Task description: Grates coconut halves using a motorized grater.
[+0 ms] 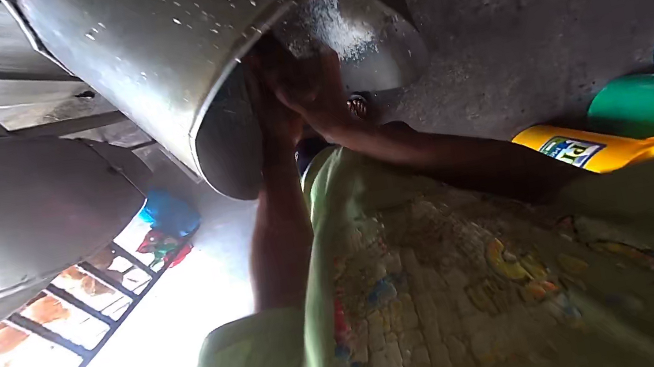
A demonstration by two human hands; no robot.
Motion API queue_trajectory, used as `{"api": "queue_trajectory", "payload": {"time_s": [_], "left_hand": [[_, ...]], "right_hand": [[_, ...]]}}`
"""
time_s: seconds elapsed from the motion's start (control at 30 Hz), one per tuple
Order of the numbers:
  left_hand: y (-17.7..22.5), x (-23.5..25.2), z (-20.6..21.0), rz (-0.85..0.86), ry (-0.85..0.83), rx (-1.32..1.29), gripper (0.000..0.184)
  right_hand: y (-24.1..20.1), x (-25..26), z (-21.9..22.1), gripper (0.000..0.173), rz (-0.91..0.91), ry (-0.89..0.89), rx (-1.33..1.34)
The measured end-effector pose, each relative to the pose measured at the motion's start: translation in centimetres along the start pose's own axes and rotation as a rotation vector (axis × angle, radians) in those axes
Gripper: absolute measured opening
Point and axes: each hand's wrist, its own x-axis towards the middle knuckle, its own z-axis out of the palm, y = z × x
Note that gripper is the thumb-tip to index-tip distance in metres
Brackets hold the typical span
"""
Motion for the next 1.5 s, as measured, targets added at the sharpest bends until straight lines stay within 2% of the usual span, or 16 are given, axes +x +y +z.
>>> {"api": "queue_trajectory", "payload": {"time_s": [0.1,0.17,0.27,0.37,0.5,0.63,0.73,0.83,0.93,1.0,1.1,1.17,1.27,1.37,1.43,1.5], "left_hand": [[-2.4,-0.4,-2.8,-0.069,-0.142,-0.381,0.069],[-2.7,-2.4,-2.3,-0.095,-0.110,-0.436,0.076],[0.0,-2.8,1.8,-0.055,0.066,-0.222,0.076],[1.1,-2.4,6.1,-0.039,0.373,0.073,0.060],[-0.3,-0.7,6.8,-0.096,0.486,0.292,0.086],[-1.2,0.0,3.9,-0.092,0.309,0.204,0.066],[-2.1,0.1,1.1,-0.071,0.094,-0.115,0.072],[-3.0,-0.8,0.3,0.047,0.126,-0.342,0.068],[-1.1,-1.3,2.9,0.025,0.155,-0.436,0.071],[0.2,-1.4,5.8,0.026,0.213,-0.326,0.076],[-1.0,0.5,8.1,0.044,0.448,-0.138,0.082],[-2.3,1.3,5.2,0.018,0.322,-0.158,0.082],[-4.3,1.1,-1.1,0.150,0.083,-0.271,0.068],[-3.4,0.7,-2.1,0.126,0.046,-0.382,0.071],[-1.3,-2.1,-1.7,-0.047,0.098,-0.267,0.079],[1.7,-2.2,0.2,-0.050,0.075,-0.039,0.067]], "right_hand": [[2.0,-1.1,-2.8,0.111,-0.172,-0.185,-0.027],[1.8,-1.9,-3.1,0.110,-0.110,-0.215,0.043],[-0.9,0.6,-2.6,0.103,0.030,-0.234,0.202],[-1.6,2.8,-2.6,0.084,0.145,-0.176,0.390],[0.0,4.4,-2.5,0.074,0.340,-0.095,0.502],[-0.1,3.6,-1.7,0.083,0.240,-0.052,0.319],[0.8,1.5,-1.3,0.098,-0.045,-0.061,0.021],[1.8,-0.2,-1.8,0.112,-0.230,-0.102,-0.153],[-1.7,1.1,-1.8,0.111,-0.127,-0.147,-0.139],[-3.9,3.1,-1.9,0.093,0.006,-0.132,-0.065],[-2.7,5.9,-2.9,0.076,0.118,-0.155,0.006],[-0.4,4.6,-3.3,0.082,0.005,-0.203,-0.112],[2.4,0.4,-3.2,0.100,-0.146,-0.249,-0.264],[3.6,0.1,-4.0,0.109,-0.251,-0.302,-0.210],[2.3,-0.9,-3.8,0.107,-0.103,-0.313,-0.059],[-0.8,0.2,-2.8,0.101,0.155,-0.304,0.196]]}}
